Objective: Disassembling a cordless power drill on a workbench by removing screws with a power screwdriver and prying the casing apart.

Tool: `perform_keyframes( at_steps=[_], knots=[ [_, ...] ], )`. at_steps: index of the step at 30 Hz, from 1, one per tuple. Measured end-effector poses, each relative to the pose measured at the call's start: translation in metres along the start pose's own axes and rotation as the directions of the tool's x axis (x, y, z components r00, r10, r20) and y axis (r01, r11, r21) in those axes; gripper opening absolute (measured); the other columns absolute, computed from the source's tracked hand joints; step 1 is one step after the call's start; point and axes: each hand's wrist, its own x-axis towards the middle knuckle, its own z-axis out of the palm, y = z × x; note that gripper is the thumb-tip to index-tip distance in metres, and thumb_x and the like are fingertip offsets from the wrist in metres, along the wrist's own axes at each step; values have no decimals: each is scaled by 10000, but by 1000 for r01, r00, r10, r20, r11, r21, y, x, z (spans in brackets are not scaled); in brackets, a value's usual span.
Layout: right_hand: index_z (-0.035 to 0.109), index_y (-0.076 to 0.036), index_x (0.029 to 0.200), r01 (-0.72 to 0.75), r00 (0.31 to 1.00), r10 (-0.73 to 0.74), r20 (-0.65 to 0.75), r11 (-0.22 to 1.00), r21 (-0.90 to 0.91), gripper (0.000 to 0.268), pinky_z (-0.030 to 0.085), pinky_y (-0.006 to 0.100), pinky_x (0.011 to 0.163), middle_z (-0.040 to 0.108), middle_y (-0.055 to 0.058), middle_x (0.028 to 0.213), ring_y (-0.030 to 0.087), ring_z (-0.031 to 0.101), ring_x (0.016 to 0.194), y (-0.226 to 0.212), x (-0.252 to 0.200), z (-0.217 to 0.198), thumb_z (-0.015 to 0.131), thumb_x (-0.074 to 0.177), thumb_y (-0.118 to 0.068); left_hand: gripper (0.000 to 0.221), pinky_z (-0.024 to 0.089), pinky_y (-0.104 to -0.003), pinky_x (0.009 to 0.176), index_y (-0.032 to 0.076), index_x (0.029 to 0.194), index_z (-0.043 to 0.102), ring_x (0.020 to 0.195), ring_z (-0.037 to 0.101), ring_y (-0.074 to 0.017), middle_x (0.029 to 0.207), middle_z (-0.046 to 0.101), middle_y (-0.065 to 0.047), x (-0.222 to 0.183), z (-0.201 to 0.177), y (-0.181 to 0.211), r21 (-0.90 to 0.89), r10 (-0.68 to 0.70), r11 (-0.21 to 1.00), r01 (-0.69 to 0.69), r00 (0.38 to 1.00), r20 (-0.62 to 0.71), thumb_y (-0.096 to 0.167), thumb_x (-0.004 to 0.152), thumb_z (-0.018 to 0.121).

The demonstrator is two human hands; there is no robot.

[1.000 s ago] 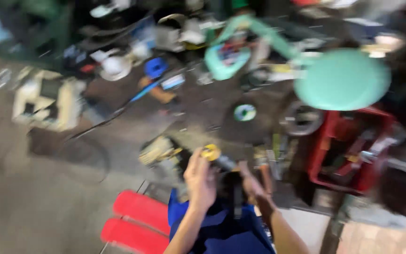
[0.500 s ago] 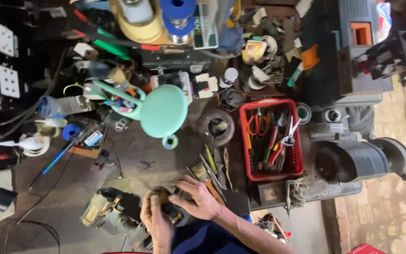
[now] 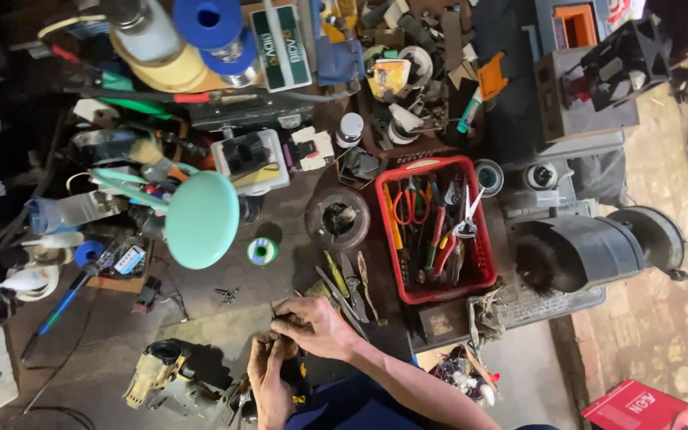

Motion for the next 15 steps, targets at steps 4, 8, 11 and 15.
perform_keyframes(
  at_steps=[4,8,11,15],
  knots=[
    [597,-37,845,-84,994,85,-73,996,26,157,444,268,535,624,53,770,121,552,626,10,-5,-1,657,989,-19,52,489,-332,726,-17,959,648,780,584,-196,844,658,-118,0,11,4,117,21,993,-22,1000,10,8,914,643],
    [594,-51,878,-27,996,26,-82,1000,-10,163,449,311,621,615,56,814,164,564,696,20,-9,-4,608,1025,-121,56,514,-345,726,-18,906,688,778,635,-221,828,703,-127,6,8,-10,70,6,998,-6,1000,5,-63,874,675],
    [584,-56,860,31,992,-35,-121,999,-32,178,437,314,582,594,55,783,168,545,660,28,-13,-4,635,1014,-128,10,542,-303,715,-14,911,672,763,640,-165,805,679,-90,6,5,-23,67,82,995,-80,996,-37,-14,907,663],
    [604,-68,896,2,985,-13,-174,998,-66,231,447,302,544,616,44,775,153,565,621,33,-15,-4,621,1037,-249,78,542,-323,702,-40,931,708,748,647,-181,797,701,-109,7,8,-22,154,141,979,-137,990,-16,27,905,676]
  ],
)
